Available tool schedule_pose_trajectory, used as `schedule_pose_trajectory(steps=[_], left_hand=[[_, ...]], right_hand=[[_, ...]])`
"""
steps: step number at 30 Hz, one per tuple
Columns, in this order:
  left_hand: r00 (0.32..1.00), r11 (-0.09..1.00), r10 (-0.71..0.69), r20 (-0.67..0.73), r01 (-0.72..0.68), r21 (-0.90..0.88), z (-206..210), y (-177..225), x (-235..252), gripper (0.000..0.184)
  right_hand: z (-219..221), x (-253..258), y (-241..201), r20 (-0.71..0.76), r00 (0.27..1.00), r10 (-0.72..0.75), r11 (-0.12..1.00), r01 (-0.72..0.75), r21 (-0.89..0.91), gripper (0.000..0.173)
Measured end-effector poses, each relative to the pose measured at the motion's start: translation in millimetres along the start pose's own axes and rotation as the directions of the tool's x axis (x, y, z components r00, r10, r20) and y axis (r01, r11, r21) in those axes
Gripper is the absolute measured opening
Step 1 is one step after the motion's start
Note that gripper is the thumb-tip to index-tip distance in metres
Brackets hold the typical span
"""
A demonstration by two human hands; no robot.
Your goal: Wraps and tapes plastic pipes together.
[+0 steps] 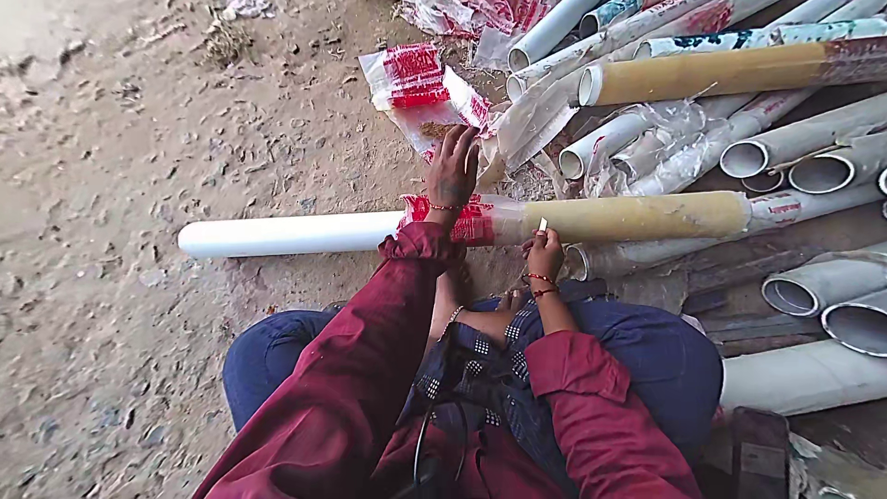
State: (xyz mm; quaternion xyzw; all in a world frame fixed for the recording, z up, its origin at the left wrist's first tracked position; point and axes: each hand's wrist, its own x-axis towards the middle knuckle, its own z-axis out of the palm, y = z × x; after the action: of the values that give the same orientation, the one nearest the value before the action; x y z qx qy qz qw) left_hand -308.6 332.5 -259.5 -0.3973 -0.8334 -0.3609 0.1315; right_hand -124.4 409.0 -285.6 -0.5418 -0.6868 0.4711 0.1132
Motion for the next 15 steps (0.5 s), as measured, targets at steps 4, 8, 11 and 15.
schedule_pose_trajectory(steps=[4,8,11,15], left_hand=[[0.689,0.96,-0.279,0.669,0.192,0.203,17,-19,12,0.074],[0.514,0.938,-0.344,0.786,0.23,0.26,20,-19,-26,0.065],[0.834,0.985,-0.163,0.527,0.106,0.137,22,-17,-89,0.06],[0.977,0.998,0.0,0.215,-0.012,0.056,23,-4,-162,0.057]], right_hand=[[0,2,-3,-0.003,1.0,0.011,1.0,-0.011,0.023,0.033],[-3,6,3,-0.052,0.998,0.028,0.999,-0.026,0.043,0.033],[-3,8,1,-0.05,0.998,0.039,0.999,-0.037,0.035,0.032],[-6,7,2,-0.026,1.0,0.01,0.996,-0.012,-0.091,0.032]])
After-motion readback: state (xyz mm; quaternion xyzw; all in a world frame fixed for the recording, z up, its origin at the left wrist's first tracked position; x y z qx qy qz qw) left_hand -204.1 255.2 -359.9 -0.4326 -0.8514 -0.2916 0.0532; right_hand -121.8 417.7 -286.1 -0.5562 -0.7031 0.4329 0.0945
